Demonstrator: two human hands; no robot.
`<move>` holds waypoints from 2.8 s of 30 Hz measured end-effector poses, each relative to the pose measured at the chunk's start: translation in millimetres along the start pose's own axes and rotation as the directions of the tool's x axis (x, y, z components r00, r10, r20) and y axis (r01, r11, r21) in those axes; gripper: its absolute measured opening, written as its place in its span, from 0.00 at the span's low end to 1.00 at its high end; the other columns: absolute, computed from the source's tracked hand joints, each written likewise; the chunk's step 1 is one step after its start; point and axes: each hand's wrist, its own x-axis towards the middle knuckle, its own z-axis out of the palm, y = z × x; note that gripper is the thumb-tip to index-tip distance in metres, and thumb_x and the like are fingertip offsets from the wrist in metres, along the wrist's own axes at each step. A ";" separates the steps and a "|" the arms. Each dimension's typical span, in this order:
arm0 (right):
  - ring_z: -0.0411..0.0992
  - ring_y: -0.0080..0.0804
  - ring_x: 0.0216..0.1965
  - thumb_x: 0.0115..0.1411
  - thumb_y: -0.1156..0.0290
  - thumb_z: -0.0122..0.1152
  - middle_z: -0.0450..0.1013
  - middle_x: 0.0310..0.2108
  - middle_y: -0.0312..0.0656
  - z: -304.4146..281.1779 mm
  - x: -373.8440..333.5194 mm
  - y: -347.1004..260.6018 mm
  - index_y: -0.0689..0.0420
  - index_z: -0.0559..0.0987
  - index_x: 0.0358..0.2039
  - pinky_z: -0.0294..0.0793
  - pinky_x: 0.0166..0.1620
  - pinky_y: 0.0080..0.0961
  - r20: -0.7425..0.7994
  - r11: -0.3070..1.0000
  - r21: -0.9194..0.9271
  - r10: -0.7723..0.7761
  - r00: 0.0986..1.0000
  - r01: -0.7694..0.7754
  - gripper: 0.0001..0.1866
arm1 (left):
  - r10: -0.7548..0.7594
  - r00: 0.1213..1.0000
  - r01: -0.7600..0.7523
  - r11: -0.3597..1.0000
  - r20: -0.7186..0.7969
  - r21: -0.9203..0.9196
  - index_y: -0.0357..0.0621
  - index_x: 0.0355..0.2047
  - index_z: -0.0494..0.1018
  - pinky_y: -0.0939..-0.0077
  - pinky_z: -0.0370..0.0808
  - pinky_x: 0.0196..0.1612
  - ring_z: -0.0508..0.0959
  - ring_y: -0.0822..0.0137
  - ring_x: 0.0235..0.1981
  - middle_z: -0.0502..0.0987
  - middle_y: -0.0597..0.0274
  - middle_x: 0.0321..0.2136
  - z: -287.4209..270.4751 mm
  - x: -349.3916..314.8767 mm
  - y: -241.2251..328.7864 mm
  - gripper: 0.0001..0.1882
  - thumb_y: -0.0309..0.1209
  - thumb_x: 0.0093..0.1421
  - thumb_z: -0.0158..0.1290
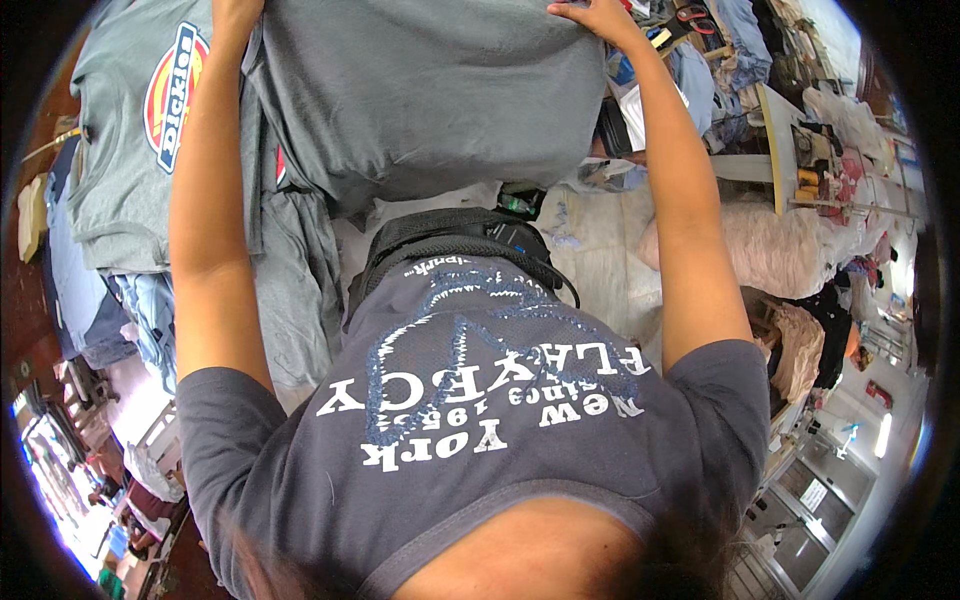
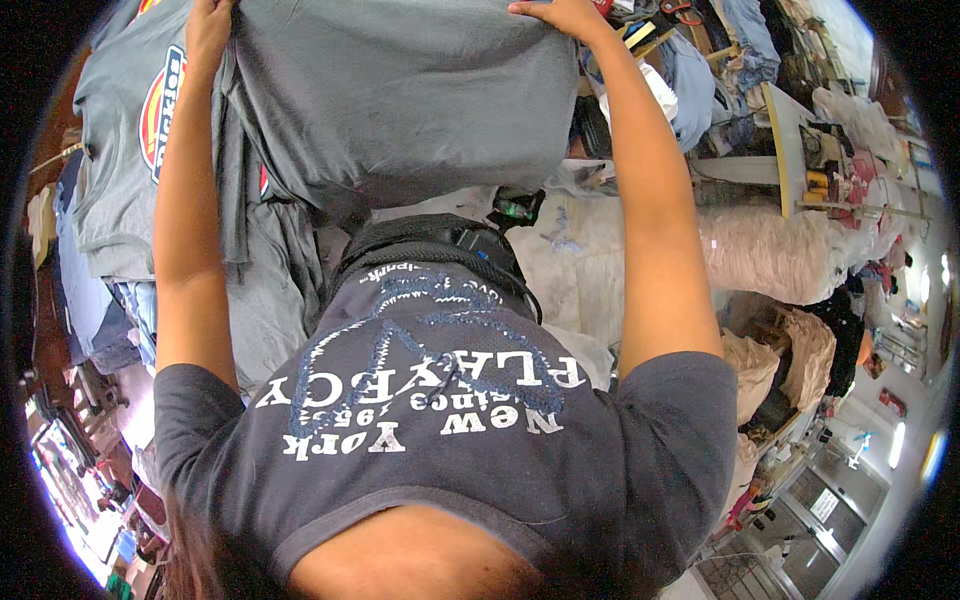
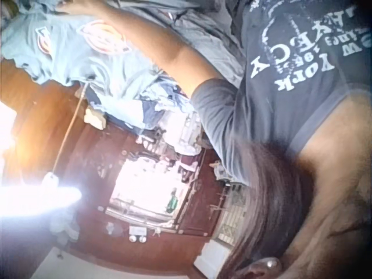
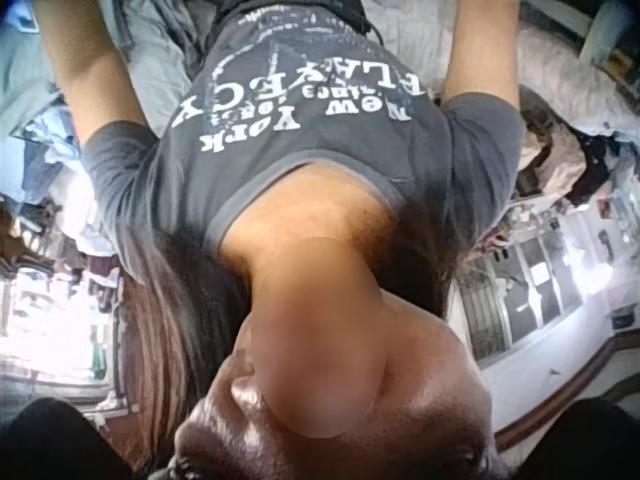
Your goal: The person folds shirts by hand, aligning the logos, smoothing the fabric, and using shears to trim loose threads before stacking the finished garments.
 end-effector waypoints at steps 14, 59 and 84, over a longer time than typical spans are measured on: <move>0.64 0.49 0.38 0.49 0.67 0.53 0.63 0.40 0.53 36.0 64.3 22.3 0.61 0.66 0.36 0.65 0.37 0.38 -0.315 0.880 -0.474 -0.150 0.937 -0.019 0.15 | -0.202 0.965 0.240 0.937 0.167 -0.253 0.35 0.40 0.57 0.71 0.68 0.25 0.70 0.62 0.23 0.70 0.51 0.24 33.6 40.8 -11.9 0.17 0.34 0.54 0.44; 0.61 0.39 0.43 0.42 0.74 0.55 0.65 0.41 0.37 64.3 -214.3 -37.2 0.50 0.73 0.33 0.59 0.45 0.34 -0.067 0.963 -0.235 0.119 0.991 -0.132 0.13 | -0.185 0.929 0.015 0.884 0.321 0.466 0.46 0.40 0.68 0.67 0.62 0.46 0.64 0.55 0.43 0.65 0.53 0.39 -52.1 -252.9 59.6 0.18 0.24 0.46 0.53; 0.66 0.18 0.16 0.51 0.82 0.40 0.67 0.18 0.34 54.1 -224.1 -6.8 0.60 0.70 0.42 0.65 0.20 0.13 -0.041 0.438 0.772 0.758 0.651 -0.461 0.17 | -0.678 0.735 0.678 0.735 -0.006 -0.027 0.40 0.39 0.60 0.72 0.72 0.25 0.76 0.63 0.22 0.72 0.53 0.21 -70.5 -266.0 41.5 0.10 0.24 0.56 0.38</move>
